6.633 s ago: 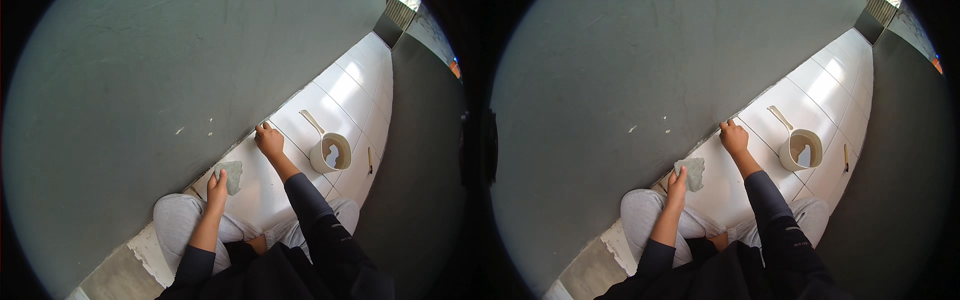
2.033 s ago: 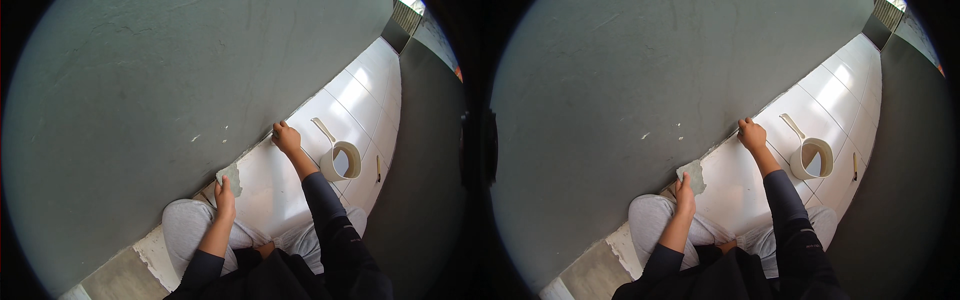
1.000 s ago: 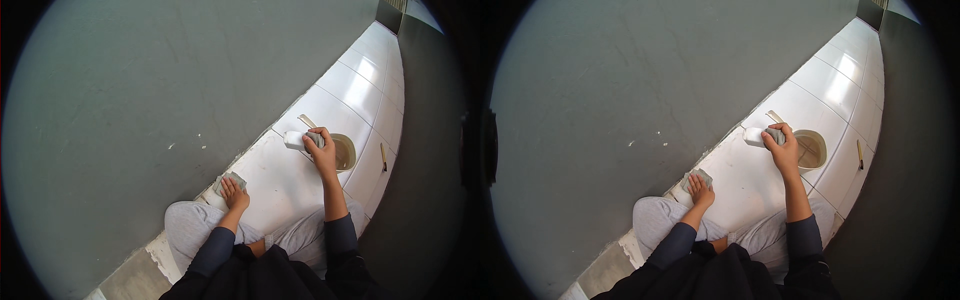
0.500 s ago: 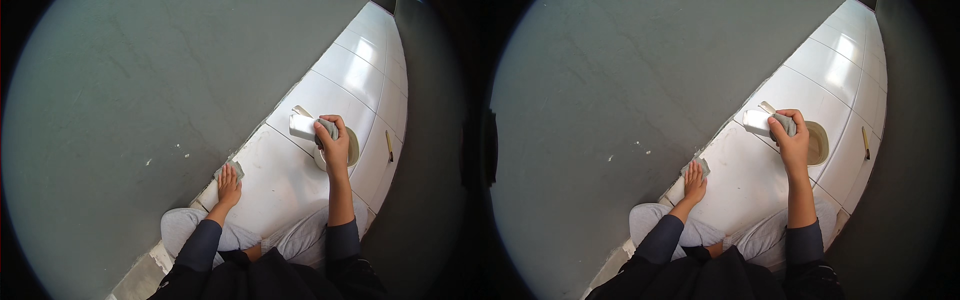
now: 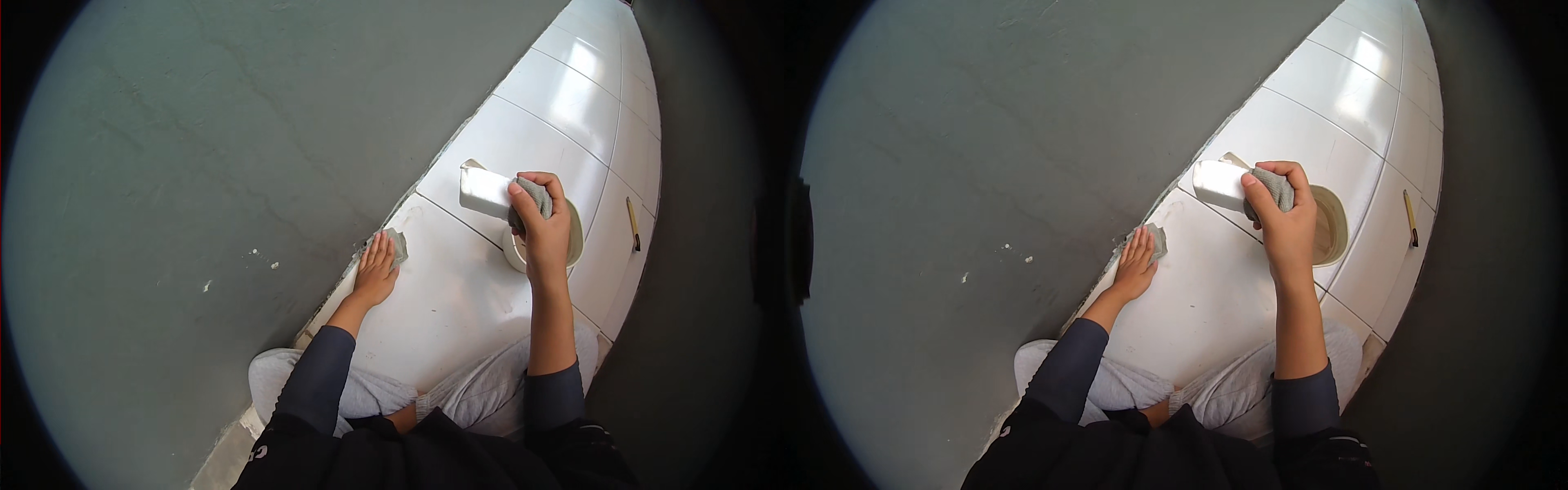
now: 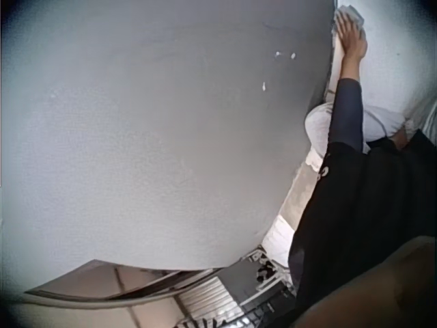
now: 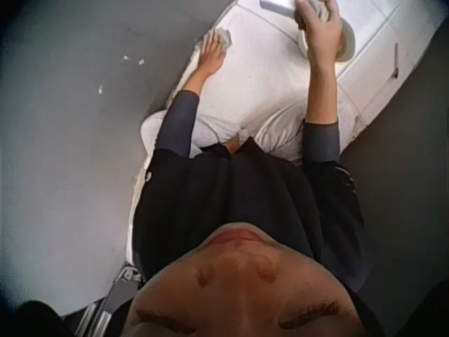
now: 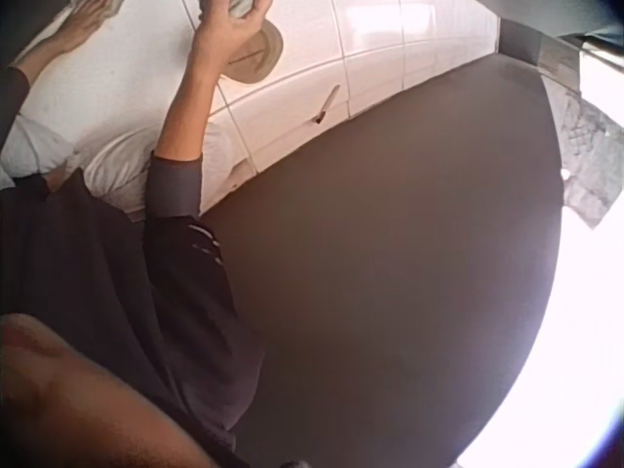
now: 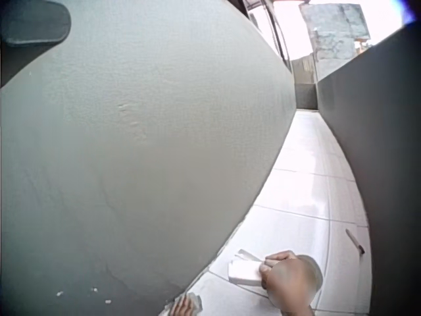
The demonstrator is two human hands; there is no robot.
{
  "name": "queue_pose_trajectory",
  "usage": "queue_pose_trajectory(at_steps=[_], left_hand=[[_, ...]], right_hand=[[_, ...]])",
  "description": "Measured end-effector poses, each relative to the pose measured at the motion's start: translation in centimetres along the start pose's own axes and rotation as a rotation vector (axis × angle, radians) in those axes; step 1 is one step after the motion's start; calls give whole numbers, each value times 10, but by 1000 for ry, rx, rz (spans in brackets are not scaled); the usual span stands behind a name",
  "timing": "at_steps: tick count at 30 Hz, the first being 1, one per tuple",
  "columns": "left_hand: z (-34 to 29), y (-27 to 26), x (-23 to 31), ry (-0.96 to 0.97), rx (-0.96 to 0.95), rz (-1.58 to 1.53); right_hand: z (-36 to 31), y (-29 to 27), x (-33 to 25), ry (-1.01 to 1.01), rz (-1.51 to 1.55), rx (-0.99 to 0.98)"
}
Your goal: The person applies a substance to a crack in a wall by hand and using a tool, then wipes the area with a cloth.
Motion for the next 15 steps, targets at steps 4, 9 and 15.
queue_pose_trajectory(at_steps=[4,9,15], left_hand=[[16,-2,6,17,9,9],[23,-1,9,22,-6,-22],[63,0,19,13,-32,-34]], right_hand=[[1,0,3,14,22,9],[4,1,2,31,86,14],[3,0,5,47,101,11]])
Point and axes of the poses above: each hand's wrist, its own z-axis towards the middle knuckle, its own y-axis out of the palm, x = y × z, the point moved 5 cm from there along z, towards the middle knuckle, and after that the axes turned 6 degrees about x, right-handed, at the moved point
